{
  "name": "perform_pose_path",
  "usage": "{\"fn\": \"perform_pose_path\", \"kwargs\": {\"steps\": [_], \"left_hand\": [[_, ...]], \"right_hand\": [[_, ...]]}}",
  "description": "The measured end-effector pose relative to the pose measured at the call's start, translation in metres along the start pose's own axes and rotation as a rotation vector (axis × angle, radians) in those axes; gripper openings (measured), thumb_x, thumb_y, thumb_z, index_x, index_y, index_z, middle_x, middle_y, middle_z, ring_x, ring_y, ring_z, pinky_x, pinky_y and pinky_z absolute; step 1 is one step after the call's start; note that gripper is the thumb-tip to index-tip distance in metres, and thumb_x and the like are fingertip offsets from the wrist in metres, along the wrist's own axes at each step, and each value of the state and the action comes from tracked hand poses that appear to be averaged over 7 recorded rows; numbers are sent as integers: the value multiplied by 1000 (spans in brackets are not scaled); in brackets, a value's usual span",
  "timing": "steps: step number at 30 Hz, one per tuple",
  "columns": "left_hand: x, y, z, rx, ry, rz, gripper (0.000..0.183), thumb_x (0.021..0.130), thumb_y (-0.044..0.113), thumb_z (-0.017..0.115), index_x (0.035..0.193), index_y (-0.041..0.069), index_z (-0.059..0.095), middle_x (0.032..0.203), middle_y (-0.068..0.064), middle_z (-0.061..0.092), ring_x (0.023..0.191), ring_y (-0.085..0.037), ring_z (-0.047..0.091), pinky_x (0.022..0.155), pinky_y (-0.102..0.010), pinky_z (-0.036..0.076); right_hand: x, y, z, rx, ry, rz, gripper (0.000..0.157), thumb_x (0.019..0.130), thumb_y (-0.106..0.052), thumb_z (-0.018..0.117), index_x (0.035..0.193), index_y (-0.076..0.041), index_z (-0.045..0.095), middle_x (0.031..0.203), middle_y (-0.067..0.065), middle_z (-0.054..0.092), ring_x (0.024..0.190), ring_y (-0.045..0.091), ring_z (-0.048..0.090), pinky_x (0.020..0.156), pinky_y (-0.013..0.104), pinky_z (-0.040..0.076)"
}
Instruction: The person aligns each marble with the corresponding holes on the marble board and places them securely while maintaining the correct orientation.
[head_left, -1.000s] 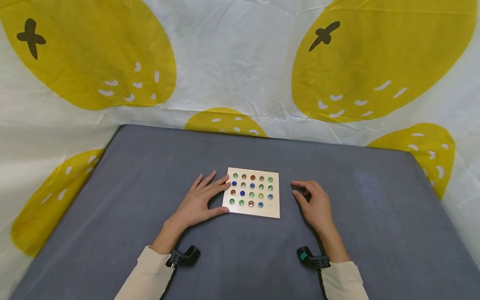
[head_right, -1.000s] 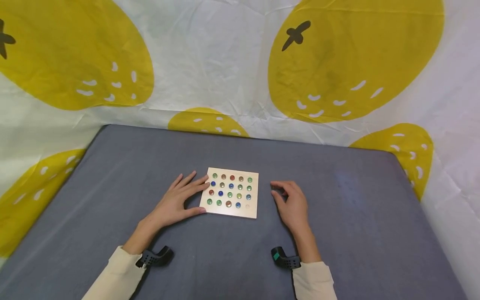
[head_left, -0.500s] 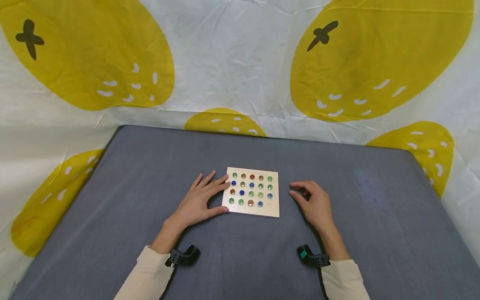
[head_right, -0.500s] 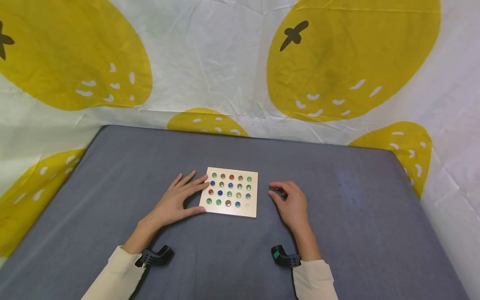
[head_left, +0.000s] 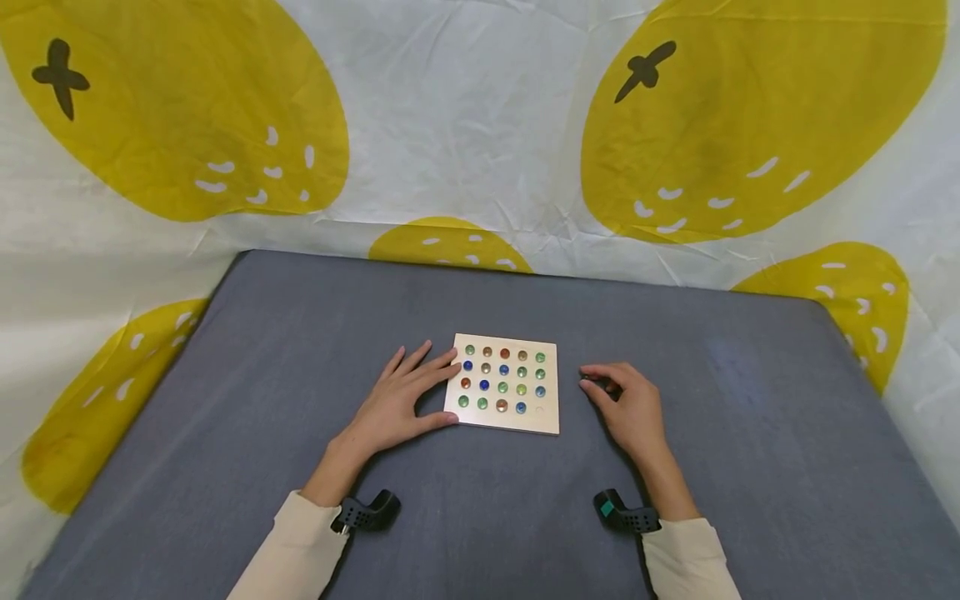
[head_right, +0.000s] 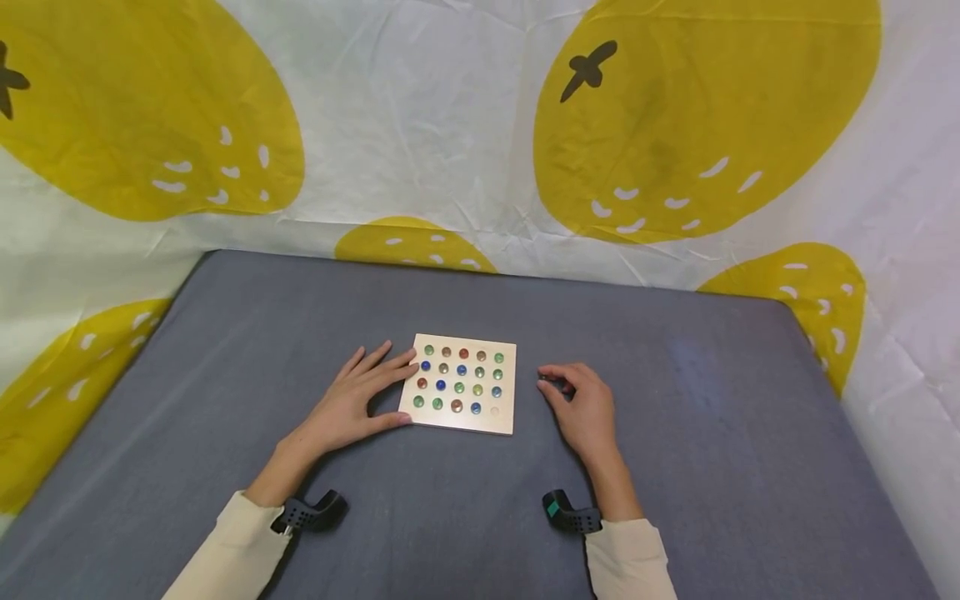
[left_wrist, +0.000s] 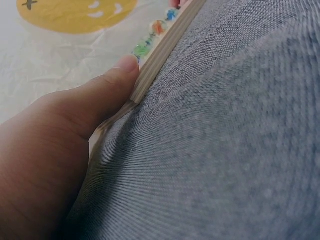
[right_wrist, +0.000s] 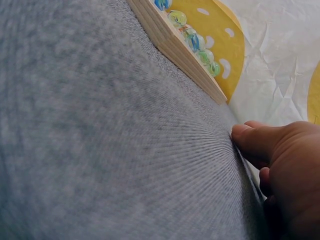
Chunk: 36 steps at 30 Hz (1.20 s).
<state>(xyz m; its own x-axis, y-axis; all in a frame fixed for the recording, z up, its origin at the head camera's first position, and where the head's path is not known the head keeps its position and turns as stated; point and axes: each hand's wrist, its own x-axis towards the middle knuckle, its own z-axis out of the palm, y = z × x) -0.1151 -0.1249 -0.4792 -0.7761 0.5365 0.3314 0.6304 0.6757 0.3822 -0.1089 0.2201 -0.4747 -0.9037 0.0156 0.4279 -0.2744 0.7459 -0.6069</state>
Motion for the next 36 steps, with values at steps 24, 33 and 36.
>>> {"fn": "perform_pose_path", "kwargs": {"steps": [24, 33, 36], "left_hand": [[1, 1, -1, -5, -4, 0, 72, 85, 57, 63, 145, 21, 45, 153, 5, 33, 143, -27, 19, 115, -51, 5], [1, 3, -3, -8, -15, -9, 72, 85, 56, 64, 145, 21, 45, 152, 5, 33, 143, -27, 18, 115, -51, 5], [1, 3, -5, -12, -14, -8, 72, 85, 56, 64, 145, 20, 46, 152, 5, 34, 143, -28, 19, 115, -51, 5]], "right_hand": [[0, -8, -7, 16, 12, 13, 20, 83, -12, 77, 102, -12, 75, 88, 2, 64, 69, 13, 50, 59, 27, 41], [1, -13, -11, 21, 9, 5, 20, 82, -11, 77, 102, -12, 75, 87, 3, 63, 68, 13, 48, 58, 25, 40], [2, -15, -13, 19, 8, 2, 20, 82, -10, 77, 102, -11, 75, 86, 4, 63, 67, 13, 48, 57, 25, 40]]}}
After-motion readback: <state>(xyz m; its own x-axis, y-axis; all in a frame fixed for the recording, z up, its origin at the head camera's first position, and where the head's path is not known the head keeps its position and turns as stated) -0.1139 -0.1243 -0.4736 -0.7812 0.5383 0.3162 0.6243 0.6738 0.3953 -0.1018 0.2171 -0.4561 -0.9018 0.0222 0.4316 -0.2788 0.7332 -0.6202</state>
